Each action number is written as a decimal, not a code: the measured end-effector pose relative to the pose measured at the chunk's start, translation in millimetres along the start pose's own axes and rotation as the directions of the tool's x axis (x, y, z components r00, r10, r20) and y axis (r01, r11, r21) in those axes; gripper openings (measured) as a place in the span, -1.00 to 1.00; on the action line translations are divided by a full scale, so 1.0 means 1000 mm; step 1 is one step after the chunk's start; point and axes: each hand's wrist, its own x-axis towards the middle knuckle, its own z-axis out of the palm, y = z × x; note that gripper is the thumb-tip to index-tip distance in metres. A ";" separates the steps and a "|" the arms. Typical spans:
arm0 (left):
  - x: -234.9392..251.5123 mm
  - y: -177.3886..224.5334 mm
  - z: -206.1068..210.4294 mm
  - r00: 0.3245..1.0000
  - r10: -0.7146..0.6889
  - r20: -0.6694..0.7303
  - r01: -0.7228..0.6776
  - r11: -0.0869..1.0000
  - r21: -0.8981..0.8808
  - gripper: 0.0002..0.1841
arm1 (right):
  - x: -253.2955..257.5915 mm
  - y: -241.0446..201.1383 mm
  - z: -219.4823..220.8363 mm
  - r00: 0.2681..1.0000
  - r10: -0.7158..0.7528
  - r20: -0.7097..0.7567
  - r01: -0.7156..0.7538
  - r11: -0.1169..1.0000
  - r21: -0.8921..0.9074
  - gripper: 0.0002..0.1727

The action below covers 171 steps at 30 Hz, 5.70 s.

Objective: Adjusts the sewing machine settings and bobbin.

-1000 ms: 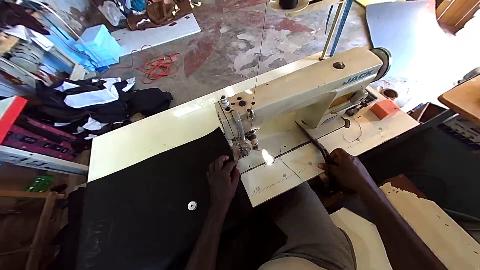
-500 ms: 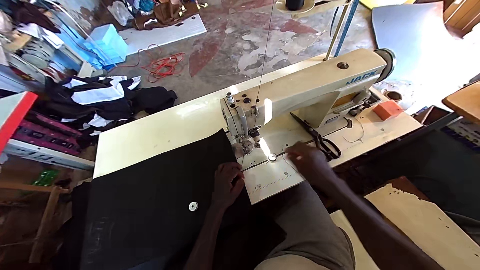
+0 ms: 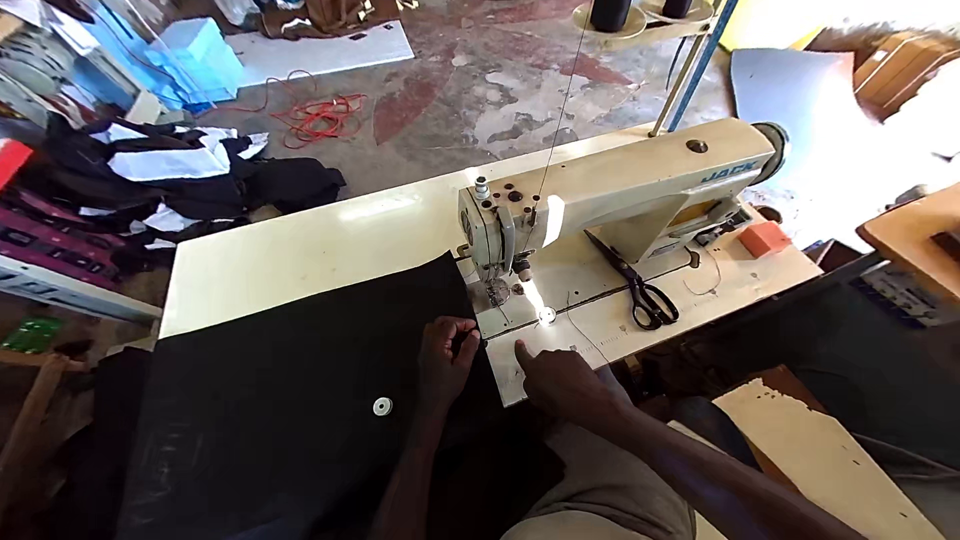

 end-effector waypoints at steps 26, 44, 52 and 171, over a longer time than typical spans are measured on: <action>0.004 -0.001 0.004 1.000 0.017 -0.016 -0.015 0.993 0.117 -0.77 | 0.077 0.012 -0.025 0.971 0.112 -0.211 -0.079 0.984 0.157 -0.80; 0.016 0.013 0.014 0.996 0.076 0.037 -0.082 0.977 0.198 -0.67 | 0.087 0.019 -0.022 0.978 0.197 -0.067 -0.030 0.449 0.893 -0.78; 0.033 0.014 0.037 0.953 0.301 -0.007 -0.288 0.916 0.280 -0.87 | 0.086 0.005 -0.015 0.925 0.248 -0.288 -0.006 0.768 0.640 -0.76; 0.051 0.023 0.004 0.943 -0.283 0.177 0.292 0.956 -0.030 -0.74 | 0.098 0.004 -0.012 0.961 0.189 0.202 -0.154 -0.242 0.958 -0.81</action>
